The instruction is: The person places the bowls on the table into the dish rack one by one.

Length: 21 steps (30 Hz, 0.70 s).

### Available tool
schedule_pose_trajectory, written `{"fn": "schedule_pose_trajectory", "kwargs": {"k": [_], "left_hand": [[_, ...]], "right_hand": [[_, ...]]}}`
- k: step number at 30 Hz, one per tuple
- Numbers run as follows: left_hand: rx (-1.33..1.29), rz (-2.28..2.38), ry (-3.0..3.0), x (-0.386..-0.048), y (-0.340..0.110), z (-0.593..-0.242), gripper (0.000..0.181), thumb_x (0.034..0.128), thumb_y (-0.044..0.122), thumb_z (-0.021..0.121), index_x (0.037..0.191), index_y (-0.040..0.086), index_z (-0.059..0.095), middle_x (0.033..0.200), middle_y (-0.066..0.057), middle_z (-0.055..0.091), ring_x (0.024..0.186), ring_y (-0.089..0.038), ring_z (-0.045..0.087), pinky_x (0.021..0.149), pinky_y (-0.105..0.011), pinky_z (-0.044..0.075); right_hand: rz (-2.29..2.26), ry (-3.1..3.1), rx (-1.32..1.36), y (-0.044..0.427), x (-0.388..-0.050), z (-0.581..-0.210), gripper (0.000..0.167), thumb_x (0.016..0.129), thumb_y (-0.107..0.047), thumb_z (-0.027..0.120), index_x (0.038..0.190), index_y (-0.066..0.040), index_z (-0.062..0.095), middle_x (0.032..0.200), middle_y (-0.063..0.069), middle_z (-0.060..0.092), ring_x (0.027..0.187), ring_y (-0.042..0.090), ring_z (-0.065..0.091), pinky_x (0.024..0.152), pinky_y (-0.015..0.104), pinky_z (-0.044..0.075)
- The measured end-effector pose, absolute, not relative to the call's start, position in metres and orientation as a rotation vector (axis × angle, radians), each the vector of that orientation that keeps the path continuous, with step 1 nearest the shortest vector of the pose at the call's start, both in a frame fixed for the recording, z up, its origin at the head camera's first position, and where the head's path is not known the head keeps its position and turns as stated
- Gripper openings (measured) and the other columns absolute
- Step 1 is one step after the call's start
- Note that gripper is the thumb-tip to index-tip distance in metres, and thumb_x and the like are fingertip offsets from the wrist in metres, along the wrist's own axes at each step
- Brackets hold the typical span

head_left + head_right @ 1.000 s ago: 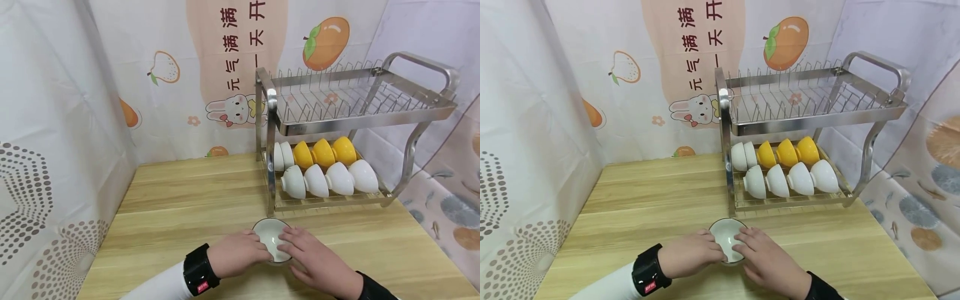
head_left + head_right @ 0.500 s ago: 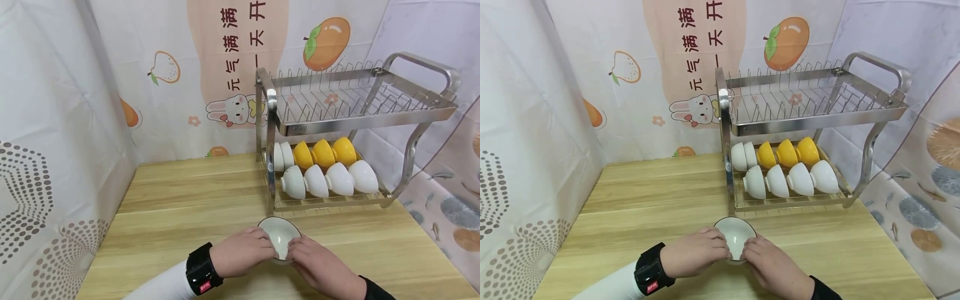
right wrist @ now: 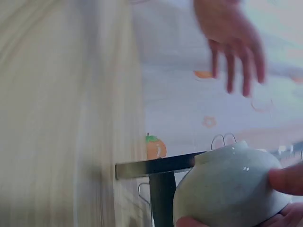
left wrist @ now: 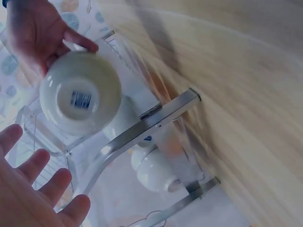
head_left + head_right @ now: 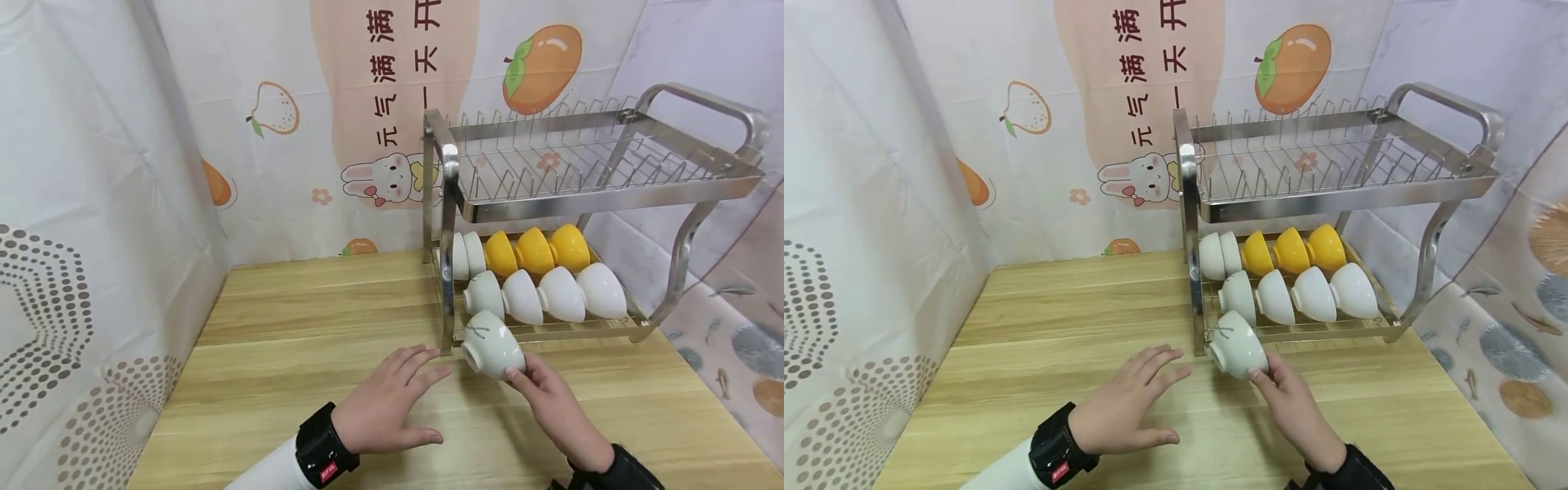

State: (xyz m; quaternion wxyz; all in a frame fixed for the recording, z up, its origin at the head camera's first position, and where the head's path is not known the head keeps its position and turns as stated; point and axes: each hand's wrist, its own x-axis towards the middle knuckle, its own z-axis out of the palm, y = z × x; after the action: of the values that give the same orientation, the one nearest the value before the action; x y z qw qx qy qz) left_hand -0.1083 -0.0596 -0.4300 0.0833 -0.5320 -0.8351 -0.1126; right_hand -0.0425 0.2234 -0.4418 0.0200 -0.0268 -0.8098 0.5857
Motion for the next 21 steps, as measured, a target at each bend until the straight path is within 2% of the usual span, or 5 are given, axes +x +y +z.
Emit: {"fn": "schedule_pose_trajectory", "kwargs": {"k": [2,5,11,21], "left_hand": [[-1.587,-0.339,-2.511,-0.107,-0.06,-0.431,0.09,0.0885,0.072,0.051,0.158,0.025,0.02,0.162,-0.003,0.02,0.148,-0.025,0.021,0.12,-0.045,0.02],[-1.584,-0.341,-2.532,-0.106,-0.061,-0.433,0.09,0.0886,0.071,0.052,0.159,0.025,0.019,0.162,-0.002,0.019,0.149,-0.024,0.019,0.12,-0.044,0.02],[-1.586,-0.364,-2.534,-0.105,-0.062,-0.438,0.087,0.09,0.071,0.05,0.157,0.023,0.024,0.162,-0.003,0.019,0.149,-0.024,0.019,0.12,-0.043,0.021],[-1.576,-0.398,-2.589,-0.103,-0.067,-0.441,0.083,0.092,0.07,0.048,0.157,0.024,0.024,0.163,0.001,0.016,0.149,-0.024,0.02,0.119,-0.045,0.024]], "right_hand": [[2.022,-2.422,-0.091,0.226,-0.05,-0.439,0.048,0.106,-0.022,0.048,0.141,0.01,0.04,0.139,0.027,0.048,0.111,0.001,0.057,0.094,0.027,0.051],[2.209,-2.298,-0.058,0.228,-0.061,-0.437,0.053,0.107,-0.025,0.046,0.144,0.01,0.034,0.144,0.026,0.039,0.115,0.003,0.057,0.098,0.033,0.051],[2.336,-2.179,-0.042,0.229,-0.082,-0.436,0.057,0.107,-0.03,0.045,0.146,0.008,0.03,0.145,0.016,0.039,0.119,0.005,0.054,0.097,0.034,0.051],[2.408,-2.157,-0.026,0.229,-0.107,-0.421,0.058,0.109,-0.028,0.039,0.152,0.007,0.022,0.153,0.025,0.028,0.118,0.01,0.054,0.099,0.035,0.05]]}}
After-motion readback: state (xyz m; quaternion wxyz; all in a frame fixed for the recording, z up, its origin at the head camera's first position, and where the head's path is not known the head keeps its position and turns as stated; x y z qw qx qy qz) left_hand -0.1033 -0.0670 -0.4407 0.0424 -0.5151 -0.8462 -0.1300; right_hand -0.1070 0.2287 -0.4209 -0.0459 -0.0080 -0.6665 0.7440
